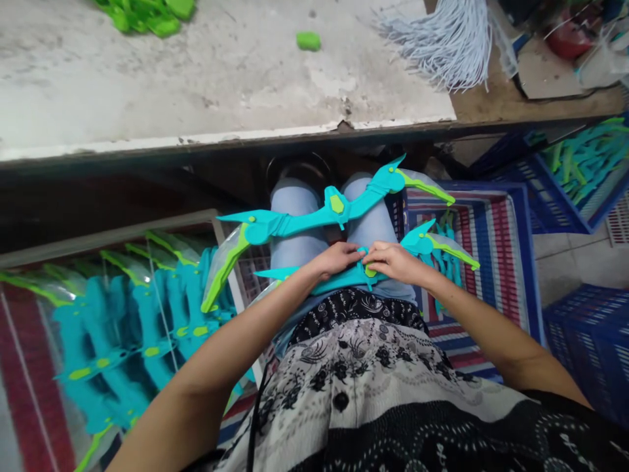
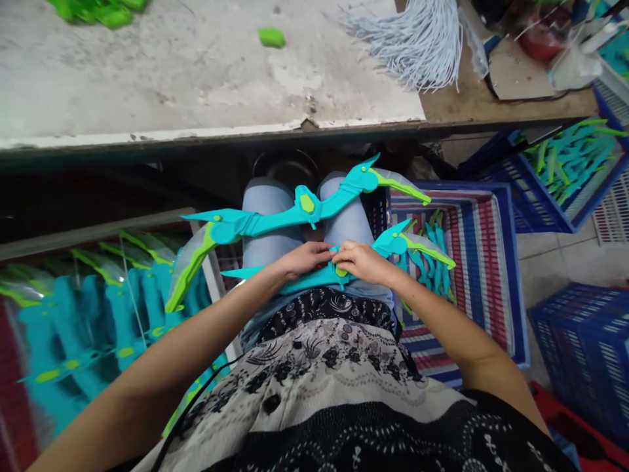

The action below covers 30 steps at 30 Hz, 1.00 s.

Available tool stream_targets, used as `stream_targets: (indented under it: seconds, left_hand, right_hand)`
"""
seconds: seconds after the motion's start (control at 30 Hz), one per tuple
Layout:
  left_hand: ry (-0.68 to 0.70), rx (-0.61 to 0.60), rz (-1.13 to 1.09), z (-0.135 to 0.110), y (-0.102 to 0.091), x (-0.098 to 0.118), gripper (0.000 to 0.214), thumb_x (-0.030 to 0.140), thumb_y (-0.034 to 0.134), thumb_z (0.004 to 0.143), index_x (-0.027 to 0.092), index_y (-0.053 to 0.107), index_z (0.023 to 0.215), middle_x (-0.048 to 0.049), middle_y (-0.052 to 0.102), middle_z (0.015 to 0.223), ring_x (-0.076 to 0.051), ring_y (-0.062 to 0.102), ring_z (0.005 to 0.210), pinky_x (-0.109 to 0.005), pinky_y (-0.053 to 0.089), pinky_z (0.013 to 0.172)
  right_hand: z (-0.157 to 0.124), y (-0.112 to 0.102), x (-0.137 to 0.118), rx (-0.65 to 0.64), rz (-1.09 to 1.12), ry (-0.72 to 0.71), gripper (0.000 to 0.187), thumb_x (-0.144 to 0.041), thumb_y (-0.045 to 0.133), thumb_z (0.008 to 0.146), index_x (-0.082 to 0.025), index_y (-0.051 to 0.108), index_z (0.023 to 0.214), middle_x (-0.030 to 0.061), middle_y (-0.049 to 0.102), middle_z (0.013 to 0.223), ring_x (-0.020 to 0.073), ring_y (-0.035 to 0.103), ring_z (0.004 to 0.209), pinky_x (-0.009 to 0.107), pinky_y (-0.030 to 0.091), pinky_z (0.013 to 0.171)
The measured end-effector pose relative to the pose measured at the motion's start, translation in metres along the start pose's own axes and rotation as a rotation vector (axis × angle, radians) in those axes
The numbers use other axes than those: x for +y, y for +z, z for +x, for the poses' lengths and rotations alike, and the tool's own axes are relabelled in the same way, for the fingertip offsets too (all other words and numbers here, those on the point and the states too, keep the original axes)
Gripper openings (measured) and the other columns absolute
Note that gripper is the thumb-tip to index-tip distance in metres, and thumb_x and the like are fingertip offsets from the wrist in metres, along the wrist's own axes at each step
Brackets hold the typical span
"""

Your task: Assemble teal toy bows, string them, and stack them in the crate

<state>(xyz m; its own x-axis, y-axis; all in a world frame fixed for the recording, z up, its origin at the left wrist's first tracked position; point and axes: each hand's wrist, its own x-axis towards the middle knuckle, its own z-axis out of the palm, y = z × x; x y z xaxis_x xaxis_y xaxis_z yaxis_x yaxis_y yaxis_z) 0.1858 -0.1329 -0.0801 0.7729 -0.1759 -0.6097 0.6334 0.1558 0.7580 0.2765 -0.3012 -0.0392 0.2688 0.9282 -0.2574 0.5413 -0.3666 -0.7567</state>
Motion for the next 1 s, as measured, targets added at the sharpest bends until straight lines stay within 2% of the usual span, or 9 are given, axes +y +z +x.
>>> stream_targets:
  seconds: [0.13, 0.27, 0.33, 0.43, 0.53, 0.67, 0.8, 0.9, 1.0]
  left_hand:
    - [-0.021, 0.018, -0.005, 0.000, -0.002, -0.003, 0.035, 0.049, 0.069, 0.073, 0.015, 0.061, 0.073, 0.0068, 0.039, 0.051, -0.008, 0.031, 0.050, -0.023, 0.021, 0.048]
    - [-0.004, -0.007, 0.026, -0.003, -0.003, -0.005, 0.037, 0.051, 0.069, 0.072, 0.015, 0.063, 0.080, 0.0055, 0.045, 0.054, -0.010, 0.036, 0.052, -0.023, 0.026, 0.050]
    - [0.045, 0.019, 0.076, -0.003, 0.000, -0.006, 0.037, 0.049, 0.072, 0.069, 0.015, 0.064, 0.081, 0.0035, 0.051, 0.058, -0.011, 0.042, 0.056, -0.023, 0.029, 0.052]
    - [0.110, 0.076, 0.128, -0.002, 0.005, -0.009, 0.038, 0.048, 0.074, 0.067, 0.013, 0.065, 0.081, 0.0007, 0.057, 0.065, -0.014, 0.049, 0.063, -0.024, 0.035, 0.055]
    - [0.129, 0.084, 0.148, 0.000, 0.008, -0.014, 0.038, 0.048, 0.070, 0.069, 0.012, 0.065, 0.082, 0.0004, 0.058, 0.067, -0.014, 0.050, 0.064, -0.025, 0.036, 0.057]
    - [0.106, 0.143, 0.161, 0.005, 0.008, -0.020, 0.038, 0.048, 0.069, 0.064, 0.013, 0.063, 0.079, 0.0015, 0.055, 0.066, -0.015, 0.049, 0.065, -0.025, 0.036, 0.057]
    - [0.079, 0.143, 0.084, 0.007, 0.006, -0.023, 0.042, 0.049, 0.071, 0.059, 0.014, 0.063, 0.079, 0.0012, 0.057, 0.067, -0.016, 0.050, 0.066, -0.026, 0.039, 0.059]
    - [0.081, 0.125, 0.072, 0.002, 0.004, -0.019, 0.046, 0.053, 0.073, 0.057, 0.014, 0.063, 0.079, 0.0004, 0.059, 0.069, -0.016, 0.051, 0.068, -0.026, 0.040, 0.061]
    - [0.091, 0.096, 0.104, -0.007, 0.001, -0.011, 0.048, 0.056, 0.070, 0.062, 0.013, 0.065, 0.083, -0.0010, 0.062, 0.072, -0.018, 0.053, 0.070, -0.026, 0.042, 0.062]
  right_hand:
    - [0.004, 0.002, -0.001, -0.013, -0.116, 0.001, 0.019, -0.017, 0.059, 0.089, -0.019, 0.067, 0.107, 0.0058, 0.060, 0.100, 0.0177, 0.059, 0.095, 0.030, 0.047, 0.085]
    - [-0.001, 0.008, -0.004, 0.081, -0.289, 0.153, 0.034, -0.033, 0.068, 0.086, -0.016, 0.061, 0.114, 0.0105, 0.060, 0.108, 0.0237, 0.055, 0.102, 0.035, 0.045, 0.087]
    - [-0.007, 0.012, -0.005, 0.099, -0.377, 0.225, 0.038, -0.040, 0.065, 0.088, -0.015, 0.061, 0.117, 0.0122, 0.062, 0.108, 0.0264, 0.054, 0.102, 0.038, 0.042, 0.088]
    - [-0.016, 0.016, -0.007, 0.055, -0.411, 0.251, 0.044, -0.043, 0.060, 0.091, -0.017, 0.057, 0.127, 0.0127, 0.064, 0.116, 0.0280, 0.053, 0.108, 0.041, 0.038, 0.091]
    - [-0.017, 0.017, -0.011, -0.002, -0.382, 0.283, 0.055, -0.044, 0.066, 0.088, -0.017, 0.054, 0.134, 0.0120, 0.064, 0.122, 0.0276, 0.053, 0.112, 0.041, 0.035, 0.092]
    - [-0.002, 0.016, -0.015, -0.039, -0.361, 0.405, 0.054, -0.045, 0.075, 0.079, -0.020, 0.060, 0.125, 0.0070, 0.069, 0.108, 0.0253, 0.056, 0.105, 0.036, 0.035, 0.087]
    - [0.017, 0.007, -0.015, -0.113, -0.336, 0.468, 0.052, -0.048, 0.083, 0.069, -0.023, 0.065, 0.111, 0.0013, 0.070, 0.089, 0.0215, 0.061, 0.093, 0.029, 0.035, 0.076]
    - [0.023, 0.001, -0.015, -0.165, -0.317, 0.456, 0.054, -0.051, 0.084, 0.065, -0.023, 0.066, 0.108, 0.0002, 0.070, 0.085, 0.0212, 0.063, 0.088, 0.027, 0.035, 0.073]
    - [0.019, -0.001, -0.016, -0.132, -0.331, 0.364, 0.056, -0.053, 0.081, 0.069, -0.021, 0.066, 0.112, 0.0037, 0.072, 0.091, 0.0244, 0.063, 0.095, 0.031, 0.036, 0.081]
